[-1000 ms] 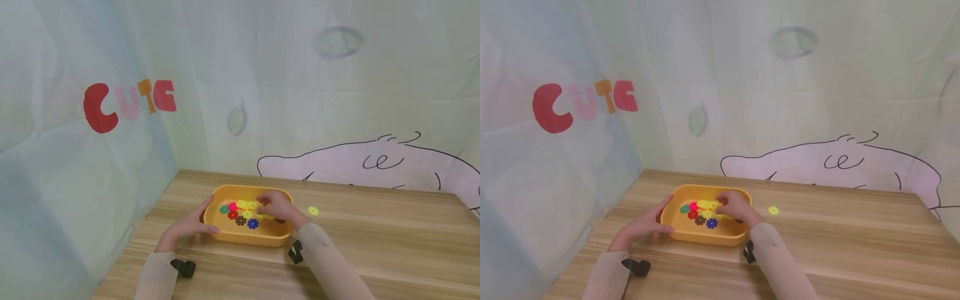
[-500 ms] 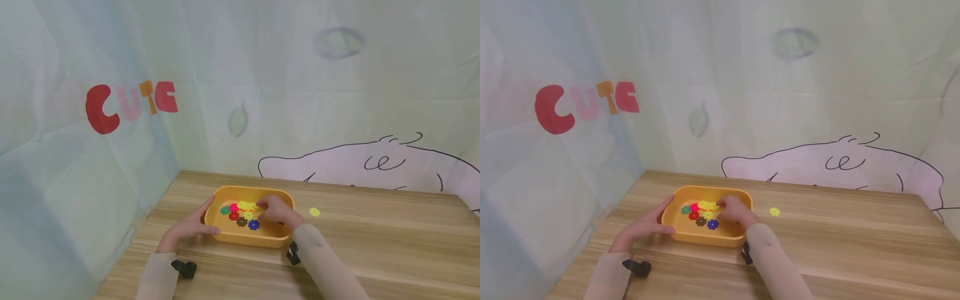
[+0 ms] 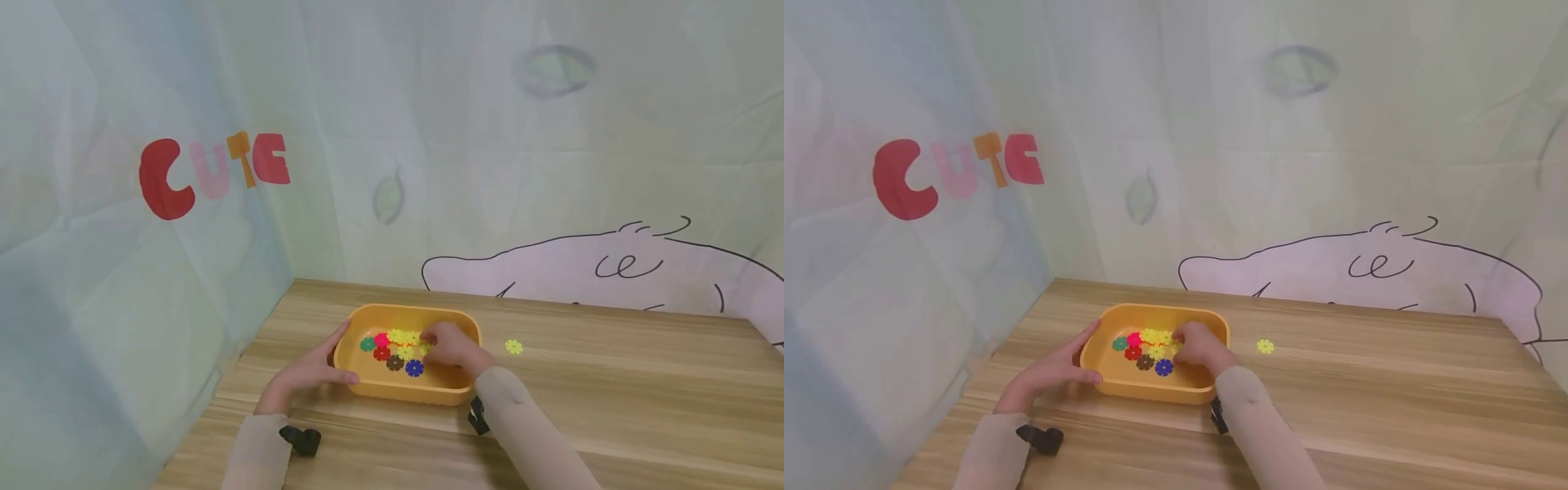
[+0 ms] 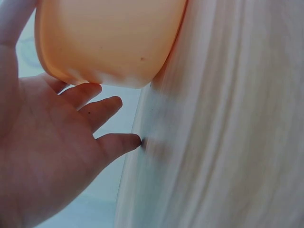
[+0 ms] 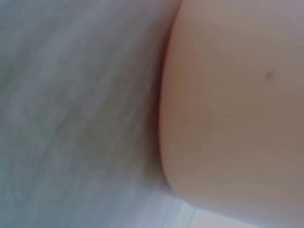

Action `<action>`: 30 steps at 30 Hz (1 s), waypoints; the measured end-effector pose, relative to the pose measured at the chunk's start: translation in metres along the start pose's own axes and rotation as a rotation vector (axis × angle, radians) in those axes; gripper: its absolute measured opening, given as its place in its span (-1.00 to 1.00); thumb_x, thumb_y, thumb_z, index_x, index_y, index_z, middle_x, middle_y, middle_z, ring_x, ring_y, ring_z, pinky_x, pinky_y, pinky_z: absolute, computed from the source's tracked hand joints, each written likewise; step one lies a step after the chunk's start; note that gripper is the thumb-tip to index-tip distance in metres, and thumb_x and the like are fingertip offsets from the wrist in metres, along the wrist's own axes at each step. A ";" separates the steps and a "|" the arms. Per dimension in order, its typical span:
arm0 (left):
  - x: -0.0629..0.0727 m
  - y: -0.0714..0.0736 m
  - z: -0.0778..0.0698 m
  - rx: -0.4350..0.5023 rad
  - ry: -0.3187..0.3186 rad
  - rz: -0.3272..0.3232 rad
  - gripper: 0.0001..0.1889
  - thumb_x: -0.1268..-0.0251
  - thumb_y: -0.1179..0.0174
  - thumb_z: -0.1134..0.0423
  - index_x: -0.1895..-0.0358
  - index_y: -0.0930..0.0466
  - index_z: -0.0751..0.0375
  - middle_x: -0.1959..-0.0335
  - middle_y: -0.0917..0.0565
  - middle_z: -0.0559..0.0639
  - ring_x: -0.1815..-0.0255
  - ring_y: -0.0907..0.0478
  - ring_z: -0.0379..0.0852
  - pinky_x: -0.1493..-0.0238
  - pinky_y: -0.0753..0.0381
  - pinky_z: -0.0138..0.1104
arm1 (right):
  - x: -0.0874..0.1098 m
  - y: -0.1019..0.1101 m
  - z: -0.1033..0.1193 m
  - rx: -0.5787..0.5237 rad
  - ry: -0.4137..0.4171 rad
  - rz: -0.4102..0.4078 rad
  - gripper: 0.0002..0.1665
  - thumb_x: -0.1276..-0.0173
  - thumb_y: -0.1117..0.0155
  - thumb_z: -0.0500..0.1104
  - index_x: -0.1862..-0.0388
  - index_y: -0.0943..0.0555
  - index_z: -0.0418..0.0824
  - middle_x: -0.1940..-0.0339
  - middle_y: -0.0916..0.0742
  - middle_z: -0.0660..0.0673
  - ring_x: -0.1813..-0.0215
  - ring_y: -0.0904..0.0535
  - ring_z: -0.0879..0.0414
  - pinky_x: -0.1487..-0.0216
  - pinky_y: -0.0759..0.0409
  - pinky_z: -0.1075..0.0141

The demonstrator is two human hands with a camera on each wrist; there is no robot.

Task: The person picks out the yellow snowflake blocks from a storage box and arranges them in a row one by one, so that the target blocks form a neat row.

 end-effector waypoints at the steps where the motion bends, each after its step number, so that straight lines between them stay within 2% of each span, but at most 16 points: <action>1: 0.000 0.000 0.000 0.003 0.001 -0.001 0.19 0.05 -0.48 0.04 -0.57 0.21 0.01 -0.57 0.12 0.19 -0.54 0.17 0.29 -0.39 0.13 0.30 | 0.000 0.000 0.000 0.002 -0.001 -0.001 -0.51 -0.10 -0.46 -0.27 -0.06 -0.63 -0.27 0.05 -0.69 -0.12 0.07 -0.54 0.05 -0.16 -0.53 0.07; 9: 0.000 0.000 0.001 0.008 -0.005 -0.001 0.19 0.05 -0.48 0.04 -0.57 0.22 0.01 -0.58 0.14 0.18 -0.54 0.18 0.29 -0.40 0.13 0.29 | 0.001 0.001 0.003 0.001 -0.011 -0.006 -0.55 -0.12 -0.45 -0.28 -0.03 -0.64 -0.28 0.05 -0.70 -0.13 0.10 -0.52 0.04 -0.18 -0.52 0.07; 22: 0.000 0.000 -0.001 -0.002 -0.001 -0.005 0.18 0.04 -0.47 0.03 -0.57 0.20 0.00 -0.58 0.12 0.16 -0.54 0.16 0.29 -0.39 0.11 0.30 | 0.000 0.000 0.004 0.029 0.034 -0.007 -0.59 -0.15 -0.41 -0.25 -0.01 -0.65 -0.29 0.05 -0.70 -0.14 0.07 -0.53 0.02 -0.19 -0.51 0.06; 30: 0.002 0.000 -0.001 0.022 -0.013 0.001 0.16 0.02 -0.46 0.06 -0.57 0.20 0.02 -0.58 0.11 0.16 -0.53 0.14 0.28 -0.40 0.09 0.28 | 0.003 0.004 0.006 0.018 0.074 -0.052 -0.61 -0.19 -0.40 -0.19 -0.01 -0.65 -0.25 0.16 -0.64 -0.07 0.13 -0.50 0.06 0.09 -0.58 0.21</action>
Point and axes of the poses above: each hand's wrist, its own x-axis away from the middle knuckle, its own y-axis out of the back of the hand, z = x × y, the point moved 2 cm from there along -x, towards the middle knuckle
